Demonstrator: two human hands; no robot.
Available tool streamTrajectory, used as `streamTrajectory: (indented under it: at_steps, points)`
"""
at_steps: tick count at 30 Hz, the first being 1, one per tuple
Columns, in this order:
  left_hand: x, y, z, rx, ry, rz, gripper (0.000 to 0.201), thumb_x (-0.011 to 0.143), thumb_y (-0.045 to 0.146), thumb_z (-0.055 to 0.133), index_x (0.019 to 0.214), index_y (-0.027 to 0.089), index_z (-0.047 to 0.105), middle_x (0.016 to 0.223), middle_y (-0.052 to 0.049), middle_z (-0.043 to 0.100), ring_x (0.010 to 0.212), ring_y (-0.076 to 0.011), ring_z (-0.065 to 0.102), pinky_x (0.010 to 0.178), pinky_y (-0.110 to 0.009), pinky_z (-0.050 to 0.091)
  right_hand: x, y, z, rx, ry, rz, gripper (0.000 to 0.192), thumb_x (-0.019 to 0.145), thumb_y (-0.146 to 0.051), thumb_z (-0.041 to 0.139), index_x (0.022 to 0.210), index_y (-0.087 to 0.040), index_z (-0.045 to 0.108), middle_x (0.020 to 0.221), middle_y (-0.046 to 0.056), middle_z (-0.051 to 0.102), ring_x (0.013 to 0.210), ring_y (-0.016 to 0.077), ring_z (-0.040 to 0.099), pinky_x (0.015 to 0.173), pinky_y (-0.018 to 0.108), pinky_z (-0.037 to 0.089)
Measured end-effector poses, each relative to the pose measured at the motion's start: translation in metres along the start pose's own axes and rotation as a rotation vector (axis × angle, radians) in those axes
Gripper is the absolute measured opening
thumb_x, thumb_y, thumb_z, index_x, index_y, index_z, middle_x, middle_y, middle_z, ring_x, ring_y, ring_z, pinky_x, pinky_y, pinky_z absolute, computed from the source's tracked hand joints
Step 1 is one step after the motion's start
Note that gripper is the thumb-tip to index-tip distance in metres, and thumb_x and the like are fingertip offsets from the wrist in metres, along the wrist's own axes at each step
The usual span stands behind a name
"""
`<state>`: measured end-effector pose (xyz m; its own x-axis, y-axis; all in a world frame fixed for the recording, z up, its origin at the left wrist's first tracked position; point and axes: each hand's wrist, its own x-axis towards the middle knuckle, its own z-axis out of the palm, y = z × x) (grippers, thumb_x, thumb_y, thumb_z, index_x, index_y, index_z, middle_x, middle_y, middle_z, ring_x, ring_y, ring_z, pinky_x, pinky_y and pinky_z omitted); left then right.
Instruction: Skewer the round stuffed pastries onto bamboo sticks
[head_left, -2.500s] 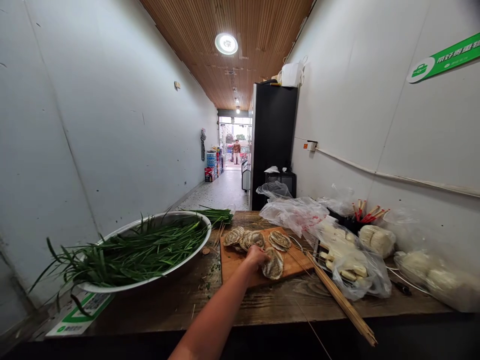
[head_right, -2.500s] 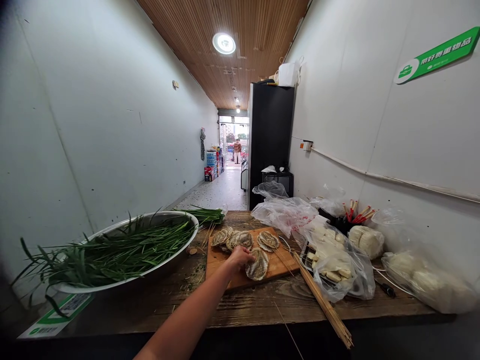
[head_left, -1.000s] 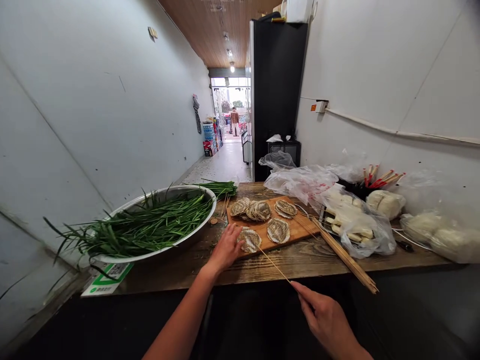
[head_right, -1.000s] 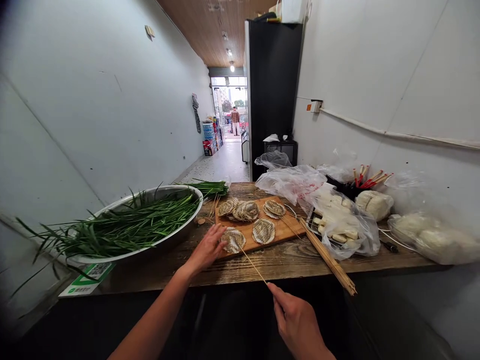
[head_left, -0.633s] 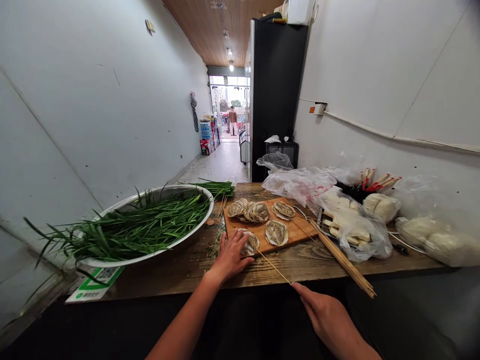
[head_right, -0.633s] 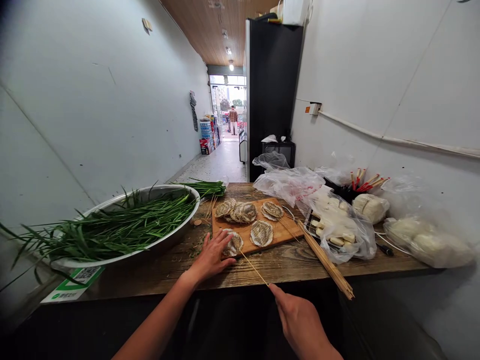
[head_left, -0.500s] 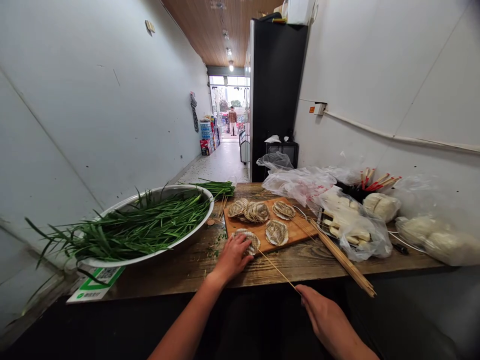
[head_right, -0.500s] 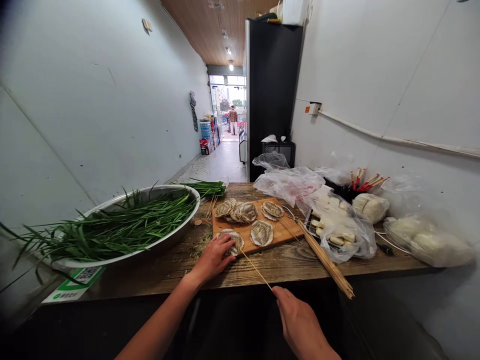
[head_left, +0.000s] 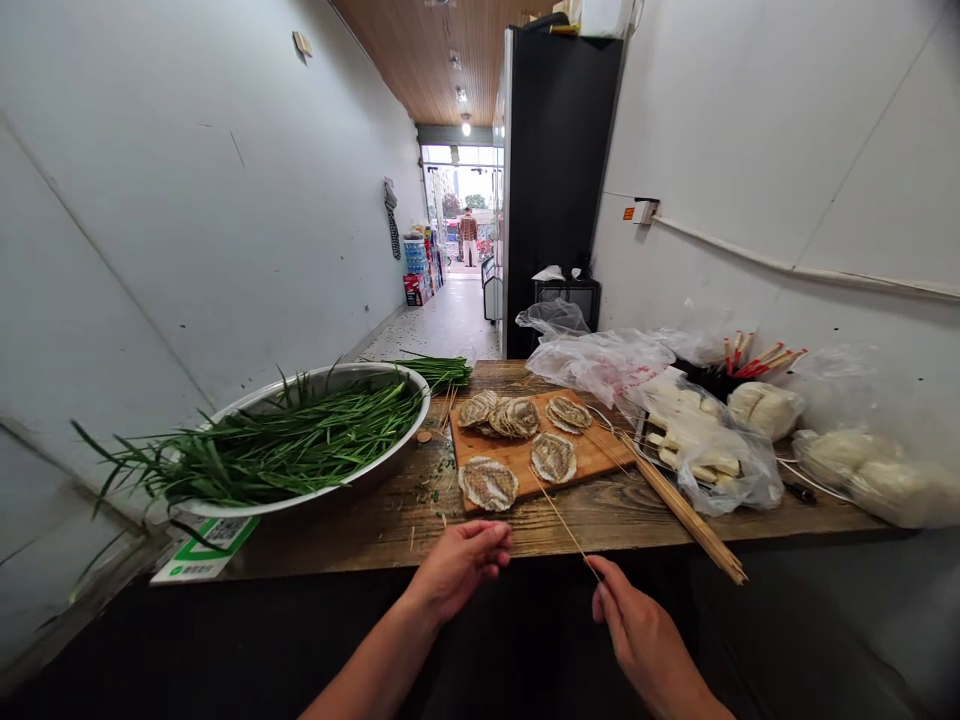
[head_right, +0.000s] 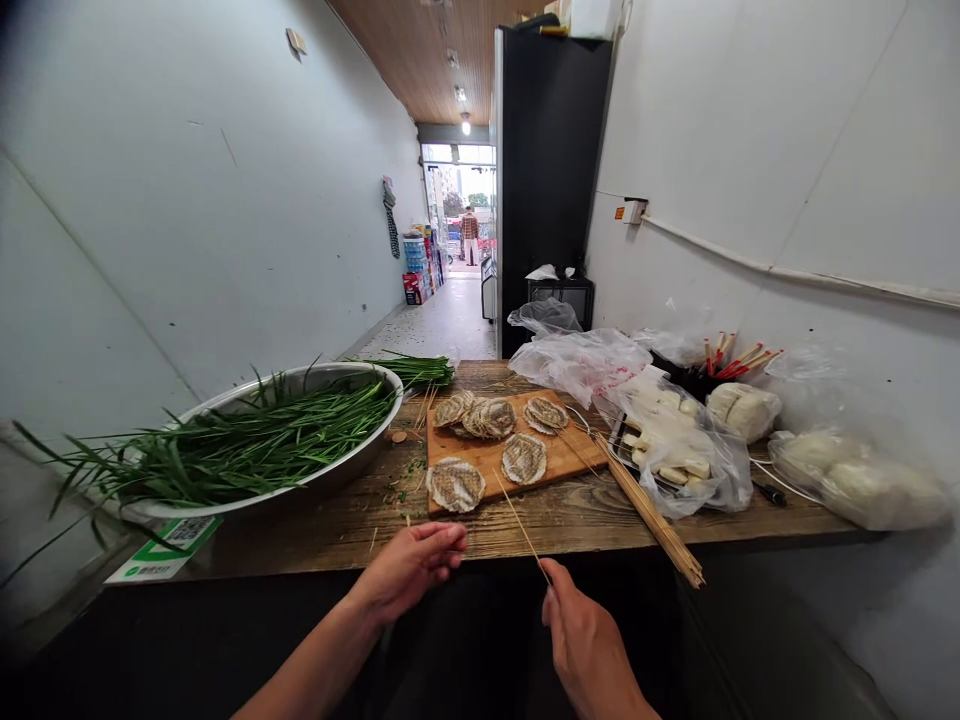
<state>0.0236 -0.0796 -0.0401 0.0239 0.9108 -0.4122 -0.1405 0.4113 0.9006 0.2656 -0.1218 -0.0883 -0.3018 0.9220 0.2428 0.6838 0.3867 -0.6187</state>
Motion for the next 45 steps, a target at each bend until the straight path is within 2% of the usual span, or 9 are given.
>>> streamTrajectory:
  at_steps: [3, 7, 13, 18, 22, 25, 29, 39, 45]
  points:
    - [0.006, 0.004, 0.012, -0.392, 0.017, -0.23, 0.017, 0.077, 0.022, 0.064, 0.084, 0.007, 0.06, 0.087, -0.014, 0.067, 0.071, -0.0155, 0.065, 0.061, -0.021, 0.053, 0.002, -0.003, 0.0, 0.126, 0.013, 0.036, 0.028, 0.094, -0.026, 0.021, 0.117, -0.017, 0.034, 0.075, 0.001, 0.061, 0.064, 0.012, 0.061, 0.063, 0.024, 0.048]
    - [0.027, 0.005, 0.021, -0.532, 0.132, -0.325, 0.016, 0.084, 0.021, 0.056, 0.079, 0.005, 0.055, 0.076, -0.017, 0.066, 0.058, -0.0147, 0.065, 0.052, -0.019, 0.054, 0.001, -0.007, -0.002, 0.121, -0.052, 0.084, 0.024, 0.094, -0.026, 0.02, 0.111, -0.019, 0.035, 0.082, 0.003, 0.062, 0.068, 0.0126, 0.062, 0.064, 0.025, 0.048]
    - [0.037, 0.008, 0.033, -0.609, 0.232, -0.297, 0.015, 0.087, 0.016, 0.05, 0.075, 0.007, 0.052, 0.063, -0.012, 0.064, 0.044, -0.0107, 0.06, 0.038, -0.013, 0.048, -0.005, -0.001, -0.004, 0.004, -0.081, -0.085, 0.03, 0.092, -0.019, 0.025, 0.1, -0.018, 0.054, 0.082, 0.005, 0.065, 0.068, 0.0144, 0.064, 0.062, 0.024, 0.05]
    - [0.025, 0.007, 0.029, -0.536, 0.201, -0.32, 0.014, 0.086, 0.013, 0.05, 0.077, 0.005, 0.056, 0.063, -0.011, 0.065, 0.046, -0.0118, 0.061, 0.036, -0.013, 0.047, -0.014, 0.004, -0.006, -0.063, 0.043, -0.151, 0.039, 0.09, -0.014, 0.028, 0.119, -0.015, 0.054, 0.091, 0.009, 0.069, 0.075, 0.0145, 0.066, 0.065, 0.021, 0.052]
    - [0.017, -0.001, 0.018, -0.506, 0.155, -0.377, 0.014, 0.086, 0.015, 0.049, 0.083, 0.003, 0.055, 0.071, -0.015, 0.067, 0.05, -0.0134, 0.064, 0.039, -0.015, 0.049, -0.024, 0.004, -0.02, -0.172, -0.017, -0.231, 0.046, 0.085, -0.01, 0.029, 0.122, -0.019, 0.055, 0.065, 0.003, 0.065, 0.052, 0.013, 0.061, 0.05, 0.021, 0.049]
    - [0.016, -0.003, 0.013, -0.511, 0.169, -0.342, 0.011, 0.085, 0.014, 0.053, 0.085, 0.004, 0.054, 0.075, -0.015, 0.067, 0.055, -0.0154, 0.065, 0.04, -0.015, 0.05, -0.029, 0.004, -0.039, -0.174, -0.037, -0.243, 0.045, 0.085, -0.012, 0.032, 0.118, -0.025, 0.058, 0.059, 0.0, 0.061, 0.047, 0.0123, 0.057, 0.046, 0.02, 0.047]
    - [0.02, -0.001, 0.012, -0.549, 0.23, -0.291, 0.009, 0.084, 0.017, 0.055, 0.084, 0.008, 0.053, 0.066, -0.011, 0.065, 0.053, -0.0155, 0.065, 0.04, -0.014, 0.049, -0.027, 0.0, -0.052, -0.092, 0.033, -0.222, 0.045, 0.086, -0.012, 0.033, 0.124, -0.025, 0.052, 0.08, 0.003, 0.066, 0.059, 0.011, 0.062, 0.052, 0.017, 0.049]
    - [0.027, 0.002, 0.03, -0.443, 0.316, -0.141, 0.012, 0.075, 0.003, 0.06, 0.069, 0.011, 0.053, 0.053, 0.001, 0.055, 0.037, -0.0051, 0.05, 0.029, -0.011, 0.028, -0.013, -0.014, -0.018, -0.382, 0.037, -0.225, 0.049, 0.081, -0.004, 0.025, 0.116, -0.012, 0.059, 0.072, 0.006, 0.06, 0.045, 0.0124, 0.056, 0.039, 0.021, 0.042]
    - [0.034, -0.007, 0.033, -0.293, 0.34, 0.137, 0.018, 0.059, 0.013, 0.076, 0.07, 0.01, 0.062, 0.06, -0.002, 0.063, 0.051, -0.0101, 0.058, 0.045, -0.018, 0.041, -0.014, -0.019, -0.018, -0.223, -0.028, -0.207, 0.046, 0.085, -0.009, 0.026, 0.121, -0.009, 0.055, 0.068, 0.007, 0.066, 0.053, 0.0146, 0.063, 0.049, 0.021, 0.05]
